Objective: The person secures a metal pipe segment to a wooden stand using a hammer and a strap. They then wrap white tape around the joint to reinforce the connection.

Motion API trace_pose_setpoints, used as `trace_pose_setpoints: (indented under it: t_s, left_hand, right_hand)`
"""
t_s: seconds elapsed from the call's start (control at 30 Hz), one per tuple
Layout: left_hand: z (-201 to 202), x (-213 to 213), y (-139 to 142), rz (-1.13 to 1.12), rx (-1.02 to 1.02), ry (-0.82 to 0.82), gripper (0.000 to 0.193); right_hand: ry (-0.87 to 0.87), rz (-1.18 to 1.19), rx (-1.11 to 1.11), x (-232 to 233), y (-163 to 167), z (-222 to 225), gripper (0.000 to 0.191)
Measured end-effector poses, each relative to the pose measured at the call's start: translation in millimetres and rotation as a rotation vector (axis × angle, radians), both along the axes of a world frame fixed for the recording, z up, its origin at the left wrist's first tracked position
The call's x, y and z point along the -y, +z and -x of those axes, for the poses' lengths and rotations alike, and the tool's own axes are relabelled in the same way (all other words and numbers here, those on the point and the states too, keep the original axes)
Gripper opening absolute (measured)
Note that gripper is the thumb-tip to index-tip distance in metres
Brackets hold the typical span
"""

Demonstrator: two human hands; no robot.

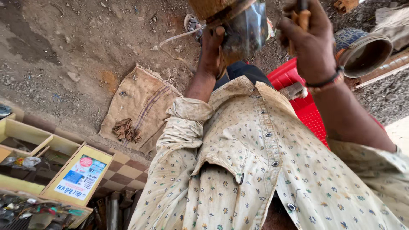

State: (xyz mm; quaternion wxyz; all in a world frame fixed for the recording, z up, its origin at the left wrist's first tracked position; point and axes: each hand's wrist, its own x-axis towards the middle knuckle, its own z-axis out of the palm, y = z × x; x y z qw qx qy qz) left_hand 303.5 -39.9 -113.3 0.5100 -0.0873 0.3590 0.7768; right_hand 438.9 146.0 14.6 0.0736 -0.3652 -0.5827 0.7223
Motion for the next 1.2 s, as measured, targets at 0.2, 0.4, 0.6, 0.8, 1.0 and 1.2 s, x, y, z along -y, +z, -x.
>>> trace_pose_setpoints:
  t_s: [0.2,0.4,0.6,0.8,1.0,1.2]
  left_hand:
    - [-1.1,13.2,-9.8,-0.035,0.055,0.013,0.089]
    - [5.4,20.6,-14.7,-0.095,0.112,-0.004,0.085]
    - [20.6,16.4,47.0,0.167,-0.044,-0.051,0.104]
    - [21.7,-10.1,108.2,0.469,-0.199,-0.245,0.119]
    - [23.8,-24.4,112.9,0.477,-0.140,-0.119,0.107]
    - [17.3,3.0,71.6,0.312,0.023,-0.114,0.083]
  right_hand:
    - [-0.024,0.111,0.153,9.8,14.3,-20.3,0.017]
    - [-0.090,-0.042,0.051,10.6,19.8,2.0,0.014]
    - [0.169,-0.402,0.031,23.8,27.6,20.5,0.021]
    - [0.365,-0.713,-0.138,26.9,25.1,27.0,0.018]
    - [0.436,-0.881,-0.114,24.6,27.8,39.6,0.019]
    - [0.532,-0.941,-0.133,20.9,45.0,45.4,0.021]
